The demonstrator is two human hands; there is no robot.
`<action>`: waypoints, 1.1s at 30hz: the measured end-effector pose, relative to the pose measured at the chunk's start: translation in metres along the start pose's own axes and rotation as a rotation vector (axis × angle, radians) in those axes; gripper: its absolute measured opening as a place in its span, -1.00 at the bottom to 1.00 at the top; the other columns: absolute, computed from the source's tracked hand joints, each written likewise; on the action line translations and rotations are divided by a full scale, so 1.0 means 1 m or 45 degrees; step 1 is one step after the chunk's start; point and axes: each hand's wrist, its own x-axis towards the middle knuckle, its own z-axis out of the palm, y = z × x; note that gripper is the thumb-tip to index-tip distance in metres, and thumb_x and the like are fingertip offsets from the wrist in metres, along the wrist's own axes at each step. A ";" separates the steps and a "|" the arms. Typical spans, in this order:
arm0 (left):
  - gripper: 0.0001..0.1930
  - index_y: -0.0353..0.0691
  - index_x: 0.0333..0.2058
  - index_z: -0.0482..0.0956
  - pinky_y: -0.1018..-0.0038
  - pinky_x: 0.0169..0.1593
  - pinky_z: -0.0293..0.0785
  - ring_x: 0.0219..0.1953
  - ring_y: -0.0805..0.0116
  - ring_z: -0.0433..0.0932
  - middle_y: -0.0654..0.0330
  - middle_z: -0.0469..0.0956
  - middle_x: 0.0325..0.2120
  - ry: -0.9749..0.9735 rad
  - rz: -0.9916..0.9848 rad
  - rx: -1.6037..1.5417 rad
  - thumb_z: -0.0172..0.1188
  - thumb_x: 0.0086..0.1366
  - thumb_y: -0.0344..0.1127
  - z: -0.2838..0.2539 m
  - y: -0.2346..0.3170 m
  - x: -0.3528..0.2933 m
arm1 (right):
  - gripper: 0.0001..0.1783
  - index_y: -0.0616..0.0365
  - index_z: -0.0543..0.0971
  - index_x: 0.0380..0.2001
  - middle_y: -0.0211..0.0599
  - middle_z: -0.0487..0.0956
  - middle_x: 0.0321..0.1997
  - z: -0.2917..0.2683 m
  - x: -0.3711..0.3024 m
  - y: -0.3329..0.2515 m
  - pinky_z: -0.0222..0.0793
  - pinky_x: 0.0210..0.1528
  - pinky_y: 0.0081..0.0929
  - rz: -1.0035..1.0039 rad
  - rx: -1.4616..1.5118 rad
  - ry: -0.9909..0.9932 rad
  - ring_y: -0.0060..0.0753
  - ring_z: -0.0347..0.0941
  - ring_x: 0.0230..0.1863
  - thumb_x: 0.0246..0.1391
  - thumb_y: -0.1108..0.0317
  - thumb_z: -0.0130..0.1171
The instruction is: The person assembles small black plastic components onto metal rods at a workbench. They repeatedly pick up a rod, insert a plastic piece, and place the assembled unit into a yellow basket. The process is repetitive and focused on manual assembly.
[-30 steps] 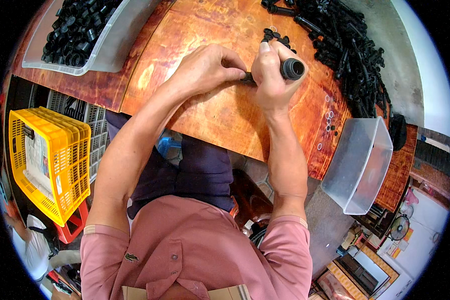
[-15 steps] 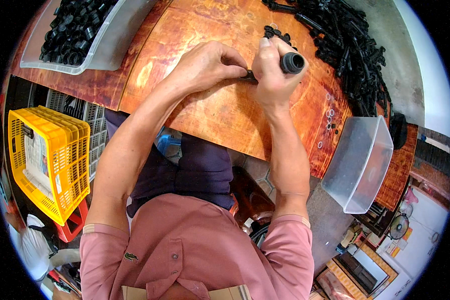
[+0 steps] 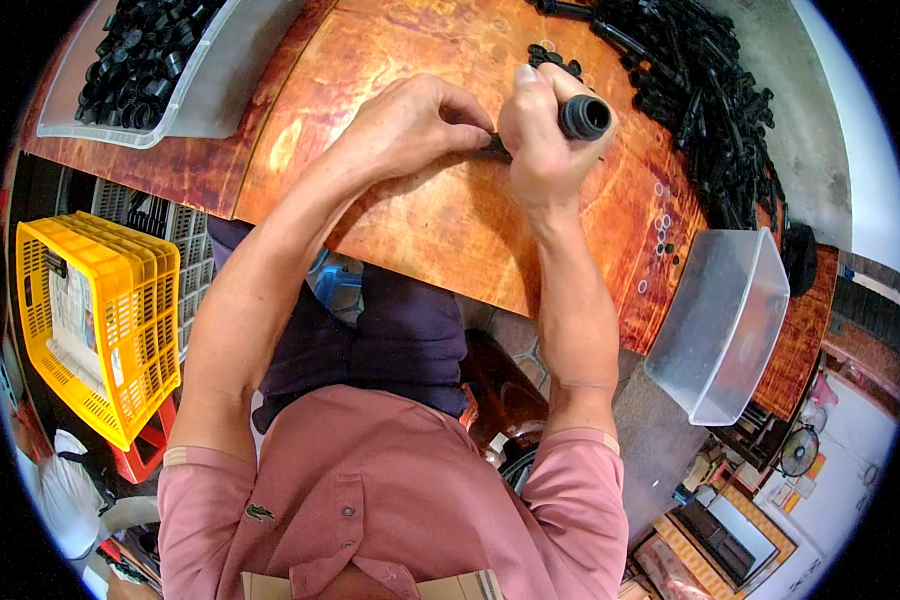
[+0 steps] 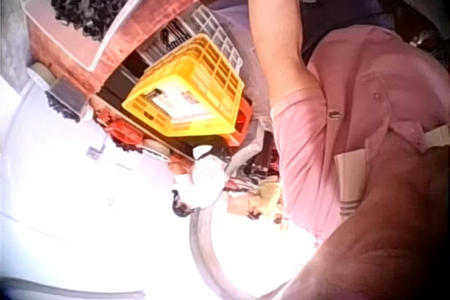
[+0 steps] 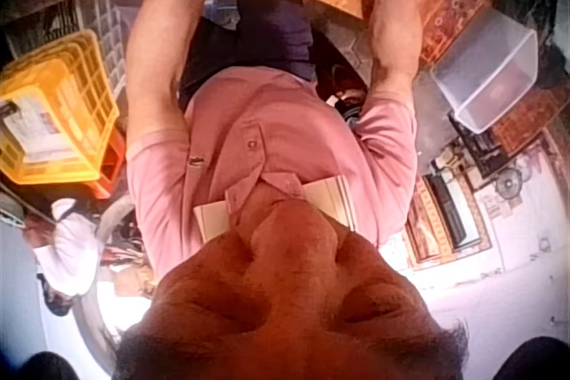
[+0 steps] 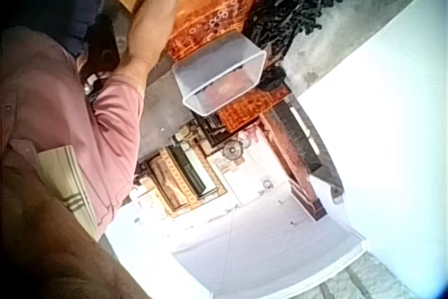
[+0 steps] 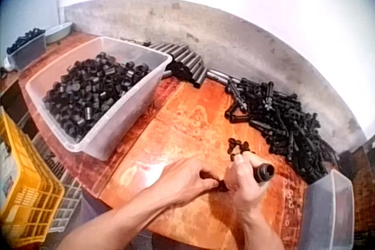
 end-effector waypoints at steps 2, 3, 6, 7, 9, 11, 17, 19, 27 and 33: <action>-0.78 -0.11 -0.24 0.78 0.38 -0.15 0.56 -0.32 0.27 0.69 0.12 0.73 -0.38 -0.011 -0.012 -0.015 0.34 0.14 -0.22 0.001 -0.002 0.000 | -0.54 0.13 0.24 -0.78 -0.53 0.25 -0.76 0.002 0.000 0.002 -0.04 -0.68 -0.58 -0.007 0.000 -0.016 -0.72 0.09 -0.73 0.21 0.47 0.04; -0.78 -0.11 -0.24 0.78 0.38 -0.15 0.56 -0.32 0.27 0.69 0.12 0.73 -0.38 -0.018 -0.017 -0.023 0.34 0.14 -0.21 0.001 -0.003 0.001 | -0.54 0.13 0.24 -0.77 -0.53 0.24 -0.76 0.002 0.000 0.002 -0.04 -0.68 -0.59 -0.001 0.010 -0.016 -0.73 0.09 -0.73 0.21 0.47 0.04; -0.78 -0.10 -0.25 0.78 0.38 -0.15 0.56 -0.32 0.27 0.69 0.12 0.73 -0.38 -0.011 -0.020 0.006 0.35 0.14 -0.21 0.001 -0.001 0.001 | -0.55 0.13 0.24 -0.77 -0.54 0.24 -0.76 0.001 0.001 0.003 -0.04 -0.68 -0.59 0.019 0.040 -0.007 -0.73 0.09 -0.73 0.22 0.48 0.04; -0.78 -0.10 -0.25 0.78 0.38 -0.16 0.56 -0.32 0.27 0.69 0.12 0.73 -0.39 -0.001 -0.015 0.012 0.35 0.13 -0.20 0.001 -0.001 0.000 | -0.55 0.13 0.24 -0.77 -0.54 0.23 -0.76 0.001 0.001 0.003 -0.05 -0.68 -0.59 0.026 0.050 0.005 -0.74 0.08 -0.73 0.22 0.48 0.03; -0.77 -0.11 -0.26 0.78 0.38 -0.16 0.56 -0.32 0.27 0.69 0.12 0.73 -0.39 0.018 -0.005 0.023 0.35 0.13 -0.20 0.002 0.000 0.000 | -0.55 0.12 0.24 -0.77 -0.55 0.23 -0.76 0.000 0.002 0.004 -0.05 -0.68 -0.59 0.033 0.053 0.006 -0.74 0.08 -0.74 0.22 0.48 0.03; -0.76 -0.13 -0.26 0.77 0.38 -0.16 0.56 -0.32 0.27 0.69 0.12 0.73 -0.39 0.016 -0.002 0.004 0.35 0.13 -0.19 0.003 -0.003 0.001 | -0.56 0.12 0.25 -0.76 -0.55 0.23 -0.77 0.000 0.005 0.005 -0.05 -0.69 -0.58 0.035 0.038 -0.015 -0.74 0.07 -0.74 0.22 0.48 0.03; -0.77 -0.11 -0.27 0.77 0.36 -0.15 0.56 -0.30 0.27 0.69 0.16 0.73 -0.39 -0.016 -0.025 0.004 0.34 0.14 -0.17 0.001 0.001 0.001 | -0.57 0.12 0.27 -0.75 -0.53 0.23 -0.77 -0.007 0.009 0.010 -0.06 -0.69 -0.56 -0.001 -0.070 -0.012 -0.72 0.06 -0.75 0.22 0.46 0.03; -0.77 -0.17 -0.26 0.77 0.40 -0.17 0.56 -0.33 0.31 0.69 0.14 0.73 -0.39 -0.025 -0.022 -0.009 0.33 0.14 -0.21 0.001 0.002 0.000 | -0.57 0.13 0.27 -0.75 -0.52 0.24 -0.78 -0.010 0.006 0.006 -0.06 -0.69 -0.56 0.088 0.009 0.009 -0.70 0.07 -0.75 0.22 0.45 0.02; -0.78 -0.19 -0.27 0.76 0.41 -0.18 0.56 -0.34 0.33 0.68 0.14 0.72 -0.40 -0.052 -0.051 -0.025 0.33 0.15 -0.23 0.000 0.003 -0.002 | -0.57 0.10 0.23 -0.75 -0.50 0.23 -0.78 -0.010 0.000 0.002 -0.06 -0.69 -0.55 -0.017 0.147 0.014 -0.69 0.05 -0.76 0.23 0.47 0.00; -0.77 -0.17 -0.27 0.76 0.42 -0.17 0.56 -0.33 0.35 0.68 0.15 0.72 -0.41 -0.009 -0.025 -0.071 0.32 0.14 -0.22 0.004 -0.002 -0.001 | -0.58 0.14 0.25 -0.74 -0.47 0.25 -0.78 -0.009 -0.002 0.001 -0.04 -0.70 -0.55 0.004 0.177 -0.049 -0.69 0.08 -0.76 0.22 0.48 0.00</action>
